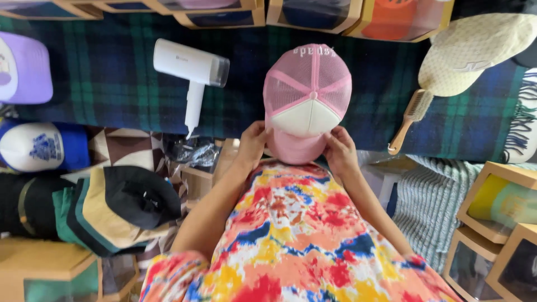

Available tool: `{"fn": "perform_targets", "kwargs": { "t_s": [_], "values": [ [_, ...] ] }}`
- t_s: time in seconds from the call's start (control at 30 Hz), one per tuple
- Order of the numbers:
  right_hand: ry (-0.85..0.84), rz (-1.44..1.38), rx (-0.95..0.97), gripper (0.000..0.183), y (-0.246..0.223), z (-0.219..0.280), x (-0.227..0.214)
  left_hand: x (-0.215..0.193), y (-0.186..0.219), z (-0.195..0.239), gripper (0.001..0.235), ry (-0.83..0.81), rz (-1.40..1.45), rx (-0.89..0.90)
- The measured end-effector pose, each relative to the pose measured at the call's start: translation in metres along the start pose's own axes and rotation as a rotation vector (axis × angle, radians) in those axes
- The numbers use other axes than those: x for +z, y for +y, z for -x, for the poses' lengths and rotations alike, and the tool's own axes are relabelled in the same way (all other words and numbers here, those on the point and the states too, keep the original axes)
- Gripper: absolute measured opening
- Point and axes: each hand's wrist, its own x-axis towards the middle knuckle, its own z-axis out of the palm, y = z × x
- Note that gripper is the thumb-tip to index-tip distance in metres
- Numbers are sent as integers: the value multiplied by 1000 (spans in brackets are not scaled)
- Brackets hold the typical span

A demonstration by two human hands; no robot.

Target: The person cleans a pink baseball cap by first brushing the inside and outside with a wooden brush. They then use a handheld steamer to apply steam to the cap's surface, holding it in place with their other hand.

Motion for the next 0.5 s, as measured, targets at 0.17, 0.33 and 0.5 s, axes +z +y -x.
{"fn": "perform_targets", "kwargs": {
  "t_s": [0.17,0.33,0.5],
  "values": [
    [-21,30,55,19,6,-7,-4,-1,3,-1,19,7,-10,-2],
    [-1,333,-44,34,-92,26,65,9,44,33,36,39,-110,147],
    [-236,663,-615,55,-140,-4,82,39,101,59,65,131,-557,946]
  ]
}}
